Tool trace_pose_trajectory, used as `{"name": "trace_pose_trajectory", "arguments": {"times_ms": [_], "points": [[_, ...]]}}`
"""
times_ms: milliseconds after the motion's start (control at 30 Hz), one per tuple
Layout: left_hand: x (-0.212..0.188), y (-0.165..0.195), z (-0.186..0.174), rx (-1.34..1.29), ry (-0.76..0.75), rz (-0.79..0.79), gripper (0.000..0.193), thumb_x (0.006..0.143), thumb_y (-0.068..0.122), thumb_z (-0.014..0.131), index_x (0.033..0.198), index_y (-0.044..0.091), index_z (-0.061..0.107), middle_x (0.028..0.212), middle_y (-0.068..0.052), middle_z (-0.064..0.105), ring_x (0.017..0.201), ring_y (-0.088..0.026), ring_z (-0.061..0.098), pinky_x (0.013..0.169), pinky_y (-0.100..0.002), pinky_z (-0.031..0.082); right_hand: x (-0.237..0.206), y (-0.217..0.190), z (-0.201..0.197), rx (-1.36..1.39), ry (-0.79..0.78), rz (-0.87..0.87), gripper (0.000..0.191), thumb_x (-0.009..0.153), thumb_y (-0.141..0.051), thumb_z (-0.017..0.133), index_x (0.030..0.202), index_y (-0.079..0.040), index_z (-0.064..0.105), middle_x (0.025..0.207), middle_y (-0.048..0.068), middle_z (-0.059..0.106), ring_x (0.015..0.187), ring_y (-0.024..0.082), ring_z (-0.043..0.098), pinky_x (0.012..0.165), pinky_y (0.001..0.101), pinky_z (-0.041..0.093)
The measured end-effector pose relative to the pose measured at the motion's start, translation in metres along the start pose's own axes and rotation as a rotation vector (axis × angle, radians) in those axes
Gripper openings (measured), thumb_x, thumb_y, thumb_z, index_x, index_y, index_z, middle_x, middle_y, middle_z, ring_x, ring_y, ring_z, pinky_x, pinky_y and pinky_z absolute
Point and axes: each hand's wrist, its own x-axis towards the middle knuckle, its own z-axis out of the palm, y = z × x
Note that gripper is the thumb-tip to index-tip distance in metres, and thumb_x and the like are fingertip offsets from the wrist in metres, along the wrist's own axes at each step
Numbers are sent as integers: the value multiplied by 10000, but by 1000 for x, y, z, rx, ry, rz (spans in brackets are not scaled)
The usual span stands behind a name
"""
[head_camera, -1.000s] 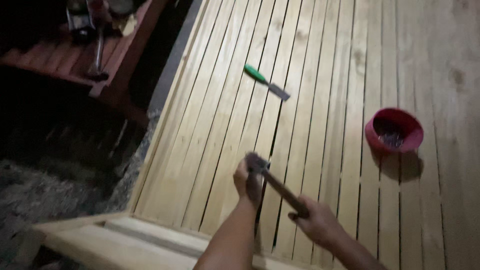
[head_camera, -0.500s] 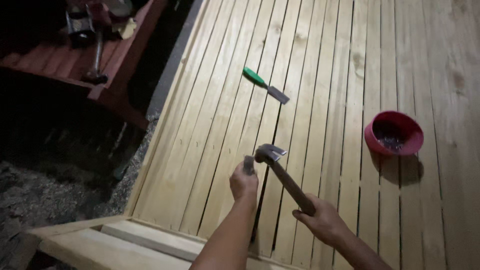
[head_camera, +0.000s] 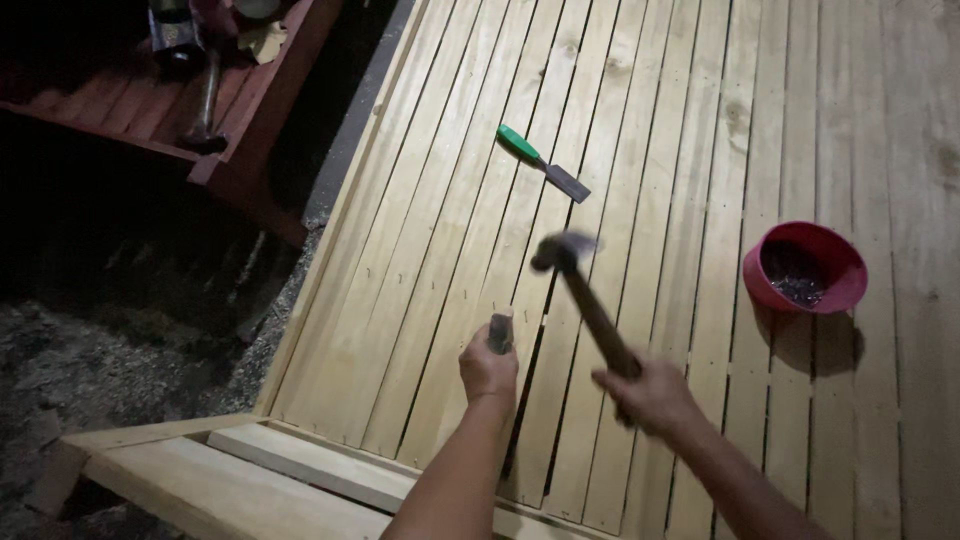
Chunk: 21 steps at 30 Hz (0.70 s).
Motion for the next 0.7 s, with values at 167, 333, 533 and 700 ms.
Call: {"name": "trace_pose_trajectory", "arguments": {"times_ms": [167,333,533,700], "points": [[10,-9,12,56,24,57,230,848,237,733,1045,119,731,919,-156,752,894,-343,735,801,-427,570,55,-46,2,284,54,-36,296,924,-259,714,1015,-53,522,660,92,589,495,208,592,426,391,480],[20,-13,22,25,83,34,201,881,254,675,1036,144,741,914,-186,736,897,-398,706,771,-480,550,113,-56,48,419,127,-64,279,929,-227,696,1007,-62,486,635,76,542,471,212,551,400,414,437],[23,-16,14,-13,61,75,168,885,240,657,969,107,715,873,-208,716,878,-428,686,749,-499,541,128,-10,74,128,-234,322,348,911,-128,683,1228,-100,543,655,88,500,481,201,457,434,400,389],[24,-22,15,6,85,91,190,813,164,688,992,113,725,874,-198,727,878,-410,700,760,-484,549,140,-19,59,143,-175,273,465,937,-187,688,1339,-53,497,682,105,578,481,200,494,425,379,428]]}}
